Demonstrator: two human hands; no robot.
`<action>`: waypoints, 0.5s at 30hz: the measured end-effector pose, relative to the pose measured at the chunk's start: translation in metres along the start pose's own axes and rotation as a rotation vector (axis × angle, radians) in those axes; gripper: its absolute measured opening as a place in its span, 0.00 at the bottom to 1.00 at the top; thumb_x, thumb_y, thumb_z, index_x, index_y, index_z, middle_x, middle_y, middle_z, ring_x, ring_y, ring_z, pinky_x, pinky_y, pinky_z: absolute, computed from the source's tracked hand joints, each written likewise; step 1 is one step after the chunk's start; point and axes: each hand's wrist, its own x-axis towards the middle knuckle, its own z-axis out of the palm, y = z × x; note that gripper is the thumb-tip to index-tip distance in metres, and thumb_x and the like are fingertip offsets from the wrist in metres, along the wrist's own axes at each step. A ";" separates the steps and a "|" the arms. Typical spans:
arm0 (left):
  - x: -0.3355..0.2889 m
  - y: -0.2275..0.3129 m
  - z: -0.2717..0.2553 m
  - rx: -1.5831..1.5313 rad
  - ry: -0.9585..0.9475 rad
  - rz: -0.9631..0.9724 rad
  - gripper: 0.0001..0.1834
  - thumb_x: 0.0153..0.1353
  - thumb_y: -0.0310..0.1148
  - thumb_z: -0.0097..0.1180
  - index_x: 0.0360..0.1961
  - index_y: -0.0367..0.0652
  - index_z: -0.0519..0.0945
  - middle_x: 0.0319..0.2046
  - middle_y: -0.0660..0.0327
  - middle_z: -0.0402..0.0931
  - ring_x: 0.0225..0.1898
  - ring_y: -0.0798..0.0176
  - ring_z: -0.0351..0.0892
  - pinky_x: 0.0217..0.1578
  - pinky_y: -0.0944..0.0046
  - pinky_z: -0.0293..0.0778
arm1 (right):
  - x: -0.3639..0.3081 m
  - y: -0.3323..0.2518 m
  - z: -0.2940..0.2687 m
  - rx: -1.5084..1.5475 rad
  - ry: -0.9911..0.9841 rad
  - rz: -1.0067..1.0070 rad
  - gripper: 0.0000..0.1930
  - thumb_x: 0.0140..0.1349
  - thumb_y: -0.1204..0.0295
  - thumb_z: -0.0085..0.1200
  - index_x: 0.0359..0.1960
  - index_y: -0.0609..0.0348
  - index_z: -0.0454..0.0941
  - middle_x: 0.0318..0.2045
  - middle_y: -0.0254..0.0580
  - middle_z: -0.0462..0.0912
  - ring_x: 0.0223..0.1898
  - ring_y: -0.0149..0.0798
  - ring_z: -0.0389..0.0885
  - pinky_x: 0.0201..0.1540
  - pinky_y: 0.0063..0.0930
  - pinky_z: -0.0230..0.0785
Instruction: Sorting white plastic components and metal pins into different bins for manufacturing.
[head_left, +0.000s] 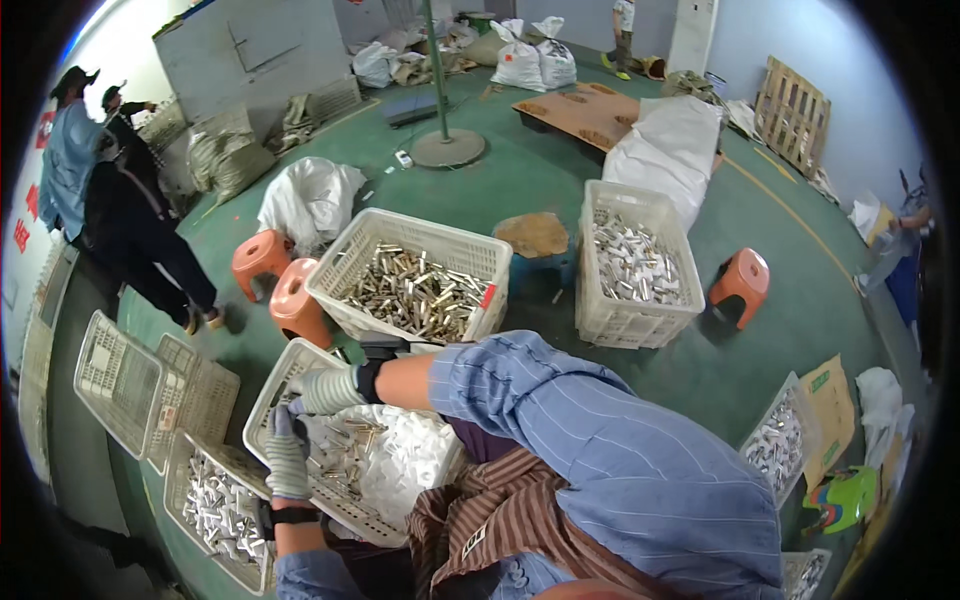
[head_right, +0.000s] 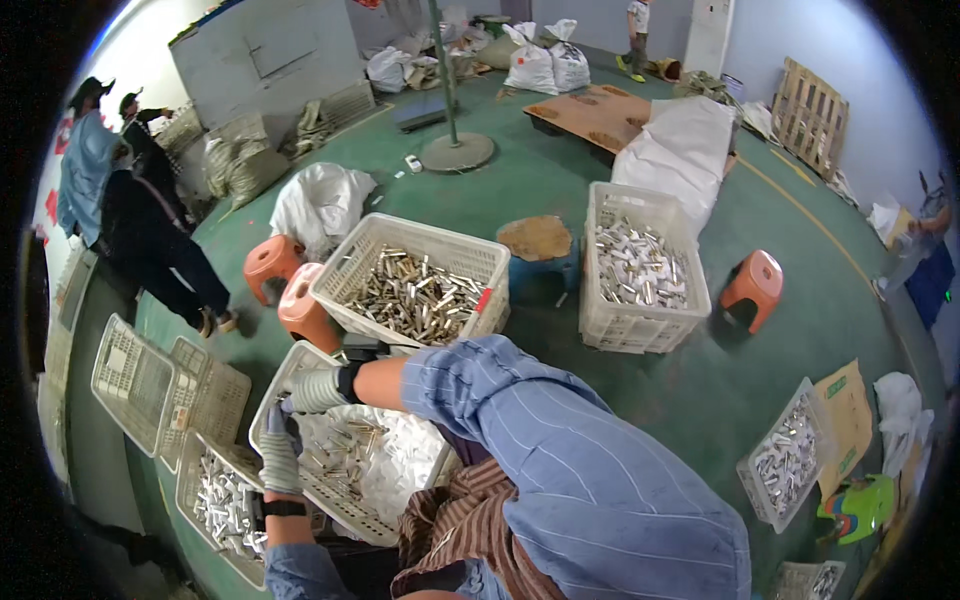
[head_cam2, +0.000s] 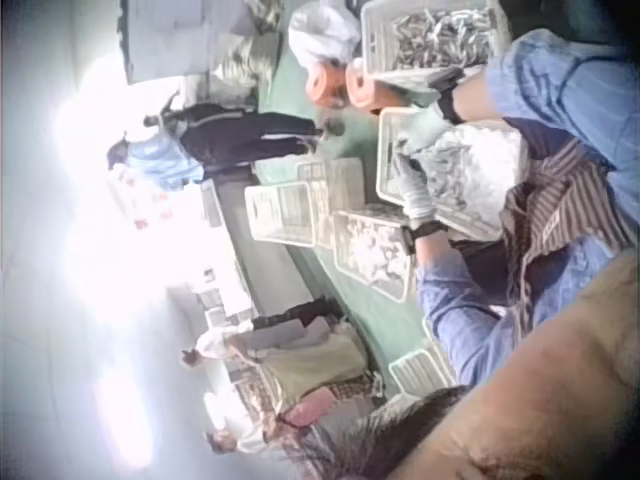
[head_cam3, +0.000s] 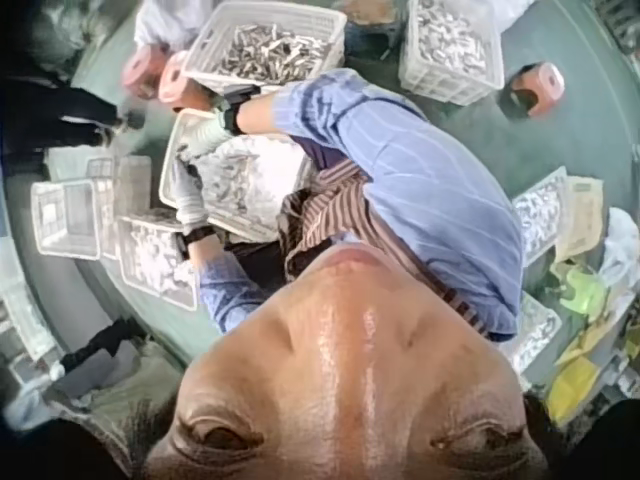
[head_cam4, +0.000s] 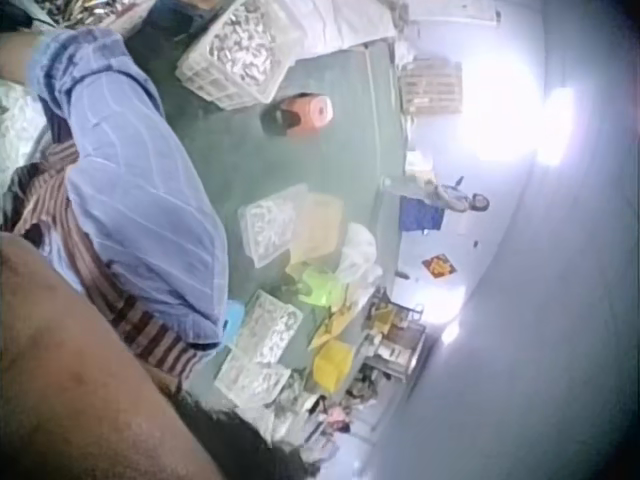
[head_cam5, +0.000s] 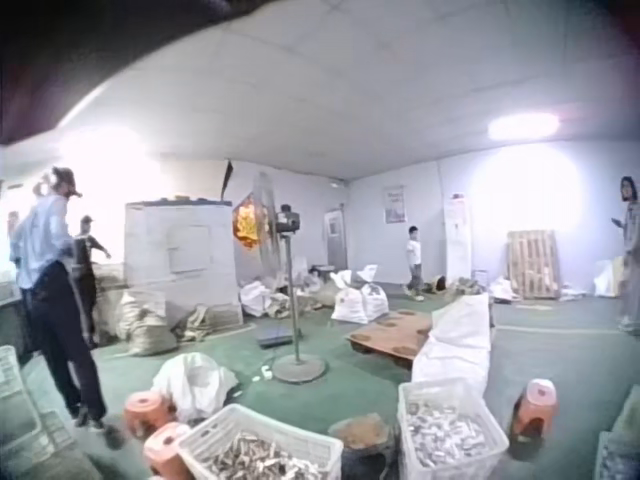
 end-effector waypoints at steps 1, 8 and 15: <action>-0.019 0.017 0.001 0.055 -0.001 -0.105 0.10 0.67 0.47 0.50 0.34 0.56 0.75 0.23 0.75 0.67 0.19 0.80 0.59 0.19 0.77 0.55 | 0.000 -0.009 -0.005 -0.126 -0.057 0.007 0.16 0.61 0.60 0.52 0.42 0.60 0.79 0.29 0.46 0.82 0.30 0.46 0.82 0.35 0.38 0.74; -0.015 0.017 0.031 0.095 -0.166 -0.187 0.11 0.69 0.42 0.48 0.41 0.48 0.74 0.21 0.71 0.66 0.15 0.79 0.56 0.14 0.76 0.52 | -0.008 0.076 -0.004 0.019 -0.052 0.178 0.16 0.64 0.63 0.42 0.37 0.61 0.79 0.28 0.42 0.81 0.26 0.39 0.79 0.31 0.34 0.71; 0.010 -0.031 0.005 -0.155 -0.054 -0.388 0.09 0.62 0.39 0.51 0.42 0.52 0.72 0.23 0.72 0.66 0.14 0.77 0.56 0.14 0.76 0.52 | 0.000 0.033 -0.009 0.451 -0.291 0.442 0.19 0.61 0.64 0.46 0.46 0.67 0.78 0.31 0.48 0.84 0.26 0.41 0.83 0.32 0.32 0.78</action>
